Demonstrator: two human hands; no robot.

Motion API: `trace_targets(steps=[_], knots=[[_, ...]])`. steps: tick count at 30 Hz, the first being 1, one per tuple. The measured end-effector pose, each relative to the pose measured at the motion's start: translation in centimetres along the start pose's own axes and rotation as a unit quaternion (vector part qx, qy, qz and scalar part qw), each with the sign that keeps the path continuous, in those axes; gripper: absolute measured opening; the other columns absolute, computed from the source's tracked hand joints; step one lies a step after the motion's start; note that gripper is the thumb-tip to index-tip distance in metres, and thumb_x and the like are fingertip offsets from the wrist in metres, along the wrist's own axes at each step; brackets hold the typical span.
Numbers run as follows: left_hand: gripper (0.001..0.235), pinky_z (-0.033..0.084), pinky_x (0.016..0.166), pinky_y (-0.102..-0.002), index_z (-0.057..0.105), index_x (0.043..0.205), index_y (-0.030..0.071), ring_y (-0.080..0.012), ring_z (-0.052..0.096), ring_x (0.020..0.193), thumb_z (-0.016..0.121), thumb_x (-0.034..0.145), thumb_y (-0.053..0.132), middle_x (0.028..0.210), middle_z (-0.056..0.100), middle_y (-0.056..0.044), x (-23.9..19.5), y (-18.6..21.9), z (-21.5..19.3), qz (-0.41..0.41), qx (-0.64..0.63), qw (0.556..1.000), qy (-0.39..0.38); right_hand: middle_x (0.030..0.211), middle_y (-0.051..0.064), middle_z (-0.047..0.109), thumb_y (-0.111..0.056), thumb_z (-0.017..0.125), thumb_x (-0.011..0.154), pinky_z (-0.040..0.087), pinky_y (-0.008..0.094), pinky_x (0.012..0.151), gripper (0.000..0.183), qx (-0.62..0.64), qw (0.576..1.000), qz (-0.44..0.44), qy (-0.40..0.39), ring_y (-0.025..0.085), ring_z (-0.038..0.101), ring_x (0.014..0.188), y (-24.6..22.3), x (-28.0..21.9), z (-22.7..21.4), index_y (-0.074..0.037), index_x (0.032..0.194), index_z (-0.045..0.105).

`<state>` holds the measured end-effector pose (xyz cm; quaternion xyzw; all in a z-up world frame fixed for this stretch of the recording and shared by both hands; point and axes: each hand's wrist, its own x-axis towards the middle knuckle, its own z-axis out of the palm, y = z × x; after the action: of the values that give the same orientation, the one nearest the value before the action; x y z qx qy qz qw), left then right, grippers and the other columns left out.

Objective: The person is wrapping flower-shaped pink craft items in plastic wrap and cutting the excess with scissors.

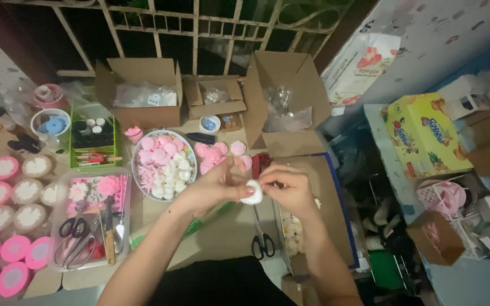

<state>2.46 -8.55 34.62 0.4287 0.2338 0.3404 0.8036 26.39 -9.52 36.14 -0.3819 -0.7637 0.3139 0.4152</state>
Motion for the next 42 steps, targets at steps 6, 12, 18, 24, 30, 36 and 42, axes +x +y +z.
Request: trace_targets(steps=[6, 12, 18, 24, 30, 36, 42], knots=[[0.050, 0.053, 0.073, -0.030, 0.053, 0.121, 0.006, -0.0172, 0.067, 0.092, 0.083, 0.083, 0.015, 0.107, 0.068, -0.009, 0.2, -1.0, 0.5, -0.051, -0.048, 0.997, -0.021, 0.103, 0.005, 0.069, 0.004, 0.082, 0.067, 0.047, 0.024, 0.062, 0.043, 0.086, 0.994, 0.065, 0.002, 0.012, 0.062, 0.077, -4.6, 2.1, -0.1, -0.001, 0.107, 0.071], [0.052, 0.059, 0.079, -0.031, 0.055, 0.127, 0.007, -0.0148, 0.070, 0.097, 0.080, 0.084, 0.023, 0.111, 0.068, -0.006, 0.3, -2.0, 0.8, -0.104, -0.134, 0.983, -0.071, 0.100, 0.009, 0.075, 0.000, 0.087, 0.073, 0.056, 0.030, 0.075, 0.027, 0.114, 0.984, -0.108, -0.081, 0.020, 0.073, 0.090, -3.0, 1.1, -0.4, 0.000, 0.097, 0.075], [0.053, 0.063, 0.076, -0.037, 0.057, 0.126, -0.001, -0.0254, 0.073, 0.089, 0.068, 0.098, 0.042, 0.106, 0.071, -0.018, 0.1, -4.6, -1.0, -0.147, -0.274, 0.937, -0.160, 0.100, 0.008, 0.076, 0.003, 0.084, 0.073, 0.055, 0.035, 0.078, 0.028, -0.010, 0.978, -0.207, -0.029, 0.022, 0.073, 0.088, -5.4, 2.1, -1.0, -0.003, 0.098, 0.076], [0.036, 0.062, 0.076, -0.034, 0.063, 0.123, -0.001, -0.0223, 0.074, 0.086, 0.071, 0.095, 0.020, 0.104, 0.072, -0.013, -0.6, -1.8, -0.3, -0.122, -0.179, 0.973, -0.076, 0.101, 0.009, 0.076, 0.004, 0.080, 0.076, 0.056, 0.031, 0.077, 0.025, -0.065, 0.982, -0.174, -0.030, 0.022, 0.070, 0.088, -6.4, 1.8, -1.1, -0.003, 0.100, 0.078], [0.023, 0.063, 0.072, -0.031, 0.068, 0.108, -0.002, -0.0167, 0.074, 0.084, 0.074, 0.089, 0.007, 0.095, 0.074, -0.010, -1.2, -0.8, 1.2, 0.037, -0.061, 0.987, 0.142, 0.118, 0.006, 0.064, -0.009, 0.073, 0.095, 0.054, 0.028, 0.085, 0.019, 0.070, 0.978, 0.094, 0.173, 0.013, 0.065, 0.097, -2.3, -2.0, 1.1, -0.001, 0.112, 0.071], [0.021, 0.059, 0.066, -0.026, 0.068, 0.107, -0.001, -0.0105, 0.070, 0.083, 0.075, 0.088, 0.002, 0.095, 0.076, -0.007, -1.3, 0.0, 3.1, 0.144, 0.010, 0.968, 0.206, 0.106, 0.001, 0.054, -0.032, 0.079, 0.090, 0.043, 0.024, 0.084, 0.040, 0.292, 0.940, 0.100, 0.148, 0.010, 0.052, 0.096, -2.6, -2.3, 5.1, -0.006, 0.107, 0.055], [0.021, 0.059, 0.070, -0.026, 0.070, 0.109, -0.002, -0.0113, 0.071, 0.082, 0.076, 0.089, 0.003, 0.095, 0.077, -0.008, -1.3, -0.6, 3.3, 0.162, 0.041, 0.967, 0.190, 0.103, 0.003, 0.053, -0.012, 0.070, 0.098, 0.043, 0.025, 0.087, 0.016, 0.307, 0.935, 0.104, 0.142, 0.011, 0.052, 0.096, -3.4, -1.4, 4.6, -0.004, 0.099, 0.056]])
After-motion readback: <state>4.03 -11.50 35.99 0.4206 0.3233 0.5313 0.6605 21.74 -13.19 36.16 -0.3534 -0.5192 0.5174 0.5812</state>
